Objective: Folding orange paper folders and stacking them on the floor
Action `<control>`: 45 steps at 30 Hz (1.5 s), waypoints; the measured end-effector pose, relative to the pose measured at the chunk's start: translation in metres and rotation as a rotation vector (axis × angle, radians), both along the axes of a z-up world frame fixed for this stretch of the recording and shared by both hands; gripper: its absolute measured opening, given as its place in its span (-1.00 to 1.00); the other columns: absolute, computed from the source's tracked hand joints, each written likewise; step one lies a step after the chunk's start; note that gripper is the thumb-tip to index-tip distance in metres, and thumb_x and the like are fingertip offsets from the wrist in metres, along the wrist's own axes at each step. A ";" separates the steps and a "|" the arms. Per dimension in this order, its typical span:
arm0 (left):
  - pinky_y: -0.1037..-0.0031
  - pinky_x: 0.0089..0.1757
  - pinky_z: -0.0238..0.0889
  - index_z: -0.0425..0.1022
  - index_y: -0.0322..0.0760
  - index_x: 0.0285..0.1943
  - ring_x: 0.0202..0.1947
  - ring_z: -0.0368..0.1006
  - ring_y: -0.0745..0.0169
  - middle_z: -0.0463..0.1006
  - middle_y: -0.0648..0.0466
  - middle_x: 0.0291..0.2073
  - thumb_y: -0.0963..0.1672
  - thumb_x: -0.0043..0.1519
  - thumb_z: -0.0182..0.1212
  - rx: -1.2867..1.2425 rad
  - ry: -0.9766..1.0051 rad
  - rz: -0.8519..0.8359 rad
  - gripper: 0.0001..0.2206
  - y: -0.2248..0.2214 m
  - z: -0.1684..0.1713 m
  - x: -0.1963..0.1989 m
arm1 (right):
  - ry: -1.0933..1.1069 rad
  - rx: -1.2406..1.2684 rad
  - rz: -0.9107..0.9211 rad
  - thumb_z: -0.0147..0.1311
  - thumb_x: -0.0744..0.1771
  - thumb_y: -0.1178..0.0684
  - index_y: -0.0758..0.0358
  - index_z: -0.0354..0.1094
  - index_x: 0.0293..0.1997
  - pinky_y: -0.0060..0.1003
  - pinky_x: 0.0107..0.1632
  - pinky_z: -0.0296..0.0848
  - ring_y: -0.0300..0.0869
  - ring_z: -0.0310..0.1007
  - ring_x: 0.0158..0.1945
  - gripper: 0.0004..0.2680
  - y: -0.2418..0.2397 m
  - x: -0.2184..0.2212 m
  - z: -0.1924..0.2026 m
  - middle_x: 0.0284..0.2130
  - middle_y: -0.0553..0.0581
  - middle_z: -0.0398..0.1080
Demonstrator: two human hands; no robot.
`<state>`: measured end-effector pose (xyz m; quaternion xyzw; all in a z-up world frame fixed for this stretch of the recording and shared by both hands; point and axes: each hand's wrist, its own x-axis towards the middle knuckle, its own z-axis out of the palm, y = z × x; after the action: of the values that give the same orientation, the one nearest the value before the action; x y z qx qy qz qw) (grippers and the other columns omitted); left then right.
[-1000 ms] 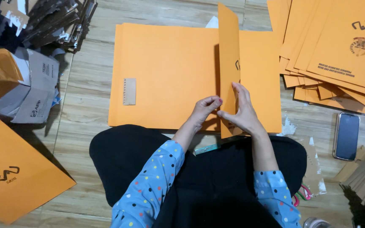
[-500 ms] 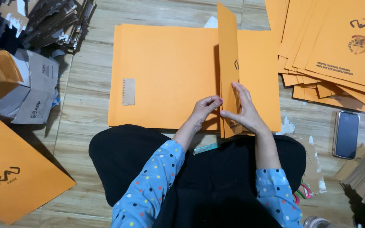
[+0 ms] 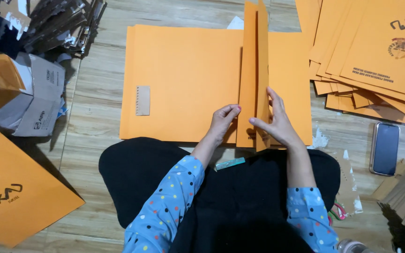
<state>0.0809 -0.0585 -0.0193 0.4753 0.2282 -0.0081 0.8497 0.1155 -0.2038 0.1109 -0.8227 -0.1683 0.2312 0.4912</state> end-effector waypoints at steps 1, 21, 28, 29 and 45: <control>0.77 -0.34 0.24 0.51 -0.08 -0.28 -0.41 0.31 0.57 0.43 0.28 -0.49 -0.05 0.08 0.24 0.001 0.001 0.000 -0.87 0.000 -0.005 -0.001 | 0.001 0.001 0.000 0.21 0.14 -0.03 0.23 -0.31 0.30 0.31 0.14 -0.05 0.36 -0.21 0.24 -0.29 -0.005 0.001 0.003 0.17 0.45 -0.23; 0.33 -0.04 0.19 0.44 0.03 -0.04 -0.02 0.33 0.08 0.42 0.08 -0.14 0.08 0.20 -0.01 0.606 -0.112 -0.227 -0.72 0.017 -0.022 -0.014 | -0.412 -0.919 -0.100 -0.06 0.25 -0.29 0.37 0.17 0.10 0.13 -0.23 0.33 0.29 0.39 -0.19 -0.51 0.018 0.057 -0.010 -0.31 0.48 0.38; 0.12 -0.17 0.15 0.23 -0.05 0.04 -0.06 0.12 -0.18 0.17 0.01 0.07 -0.13 -0.19 0.22 1.691 0.113 -0.436 -0.46 0.175 0.049 -0.032 | -0.142 -0.916 -0.139 0.05 0.24 -0.13 0.31 0.29 -0.28 -0.04 -0.31 0.27 0.12 0.35 -0.25 -0.74 -0.061 0.102 -0.032 -0.36 0.30 0.38; 0.00 -0.01 -0.19 0.07 -0.01 0.17 0.12 -0.14 -0.15 -0.06 0.03 0.20 -0.18 -0.17 0.16 1.636 0.339 -0.590 -0.36 0.192 0.065 -0.037 | 0.004 -0.662 -0.303 0.09 0.23 -0.03 0.31 0.29 -0.22 -0.14 -0.30 0.31 0.00 0.37 -0.27 -0.78 -0.062 0.098 -0.032 -0.33 0.24 0.39; -0.21 0.08 -0.29 -0.07 0.06 0.29 0.29 -0.37 -0.14 -0.26 0.01 0.31 -0.07 -0.01 0.22 1.609 0.595 -0.659 -0.31 0.233 0.054 -0.063 | -0.304 0.039 -0.495 0.02 0.35 0.19 0.19 0.28 -0.11 -0.39 -0.15 0.34 -0.34 0.27 -0.22 -0.92 -0.200 0.138 -0.073 -0.22 -0.07 0.32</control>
<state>0.0180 0.1741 0.0344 0.9427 0.2272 -0.2107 0.1238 0.2534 -0.4033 0.0376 -0.8545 -0.0385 -0.0250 0.5174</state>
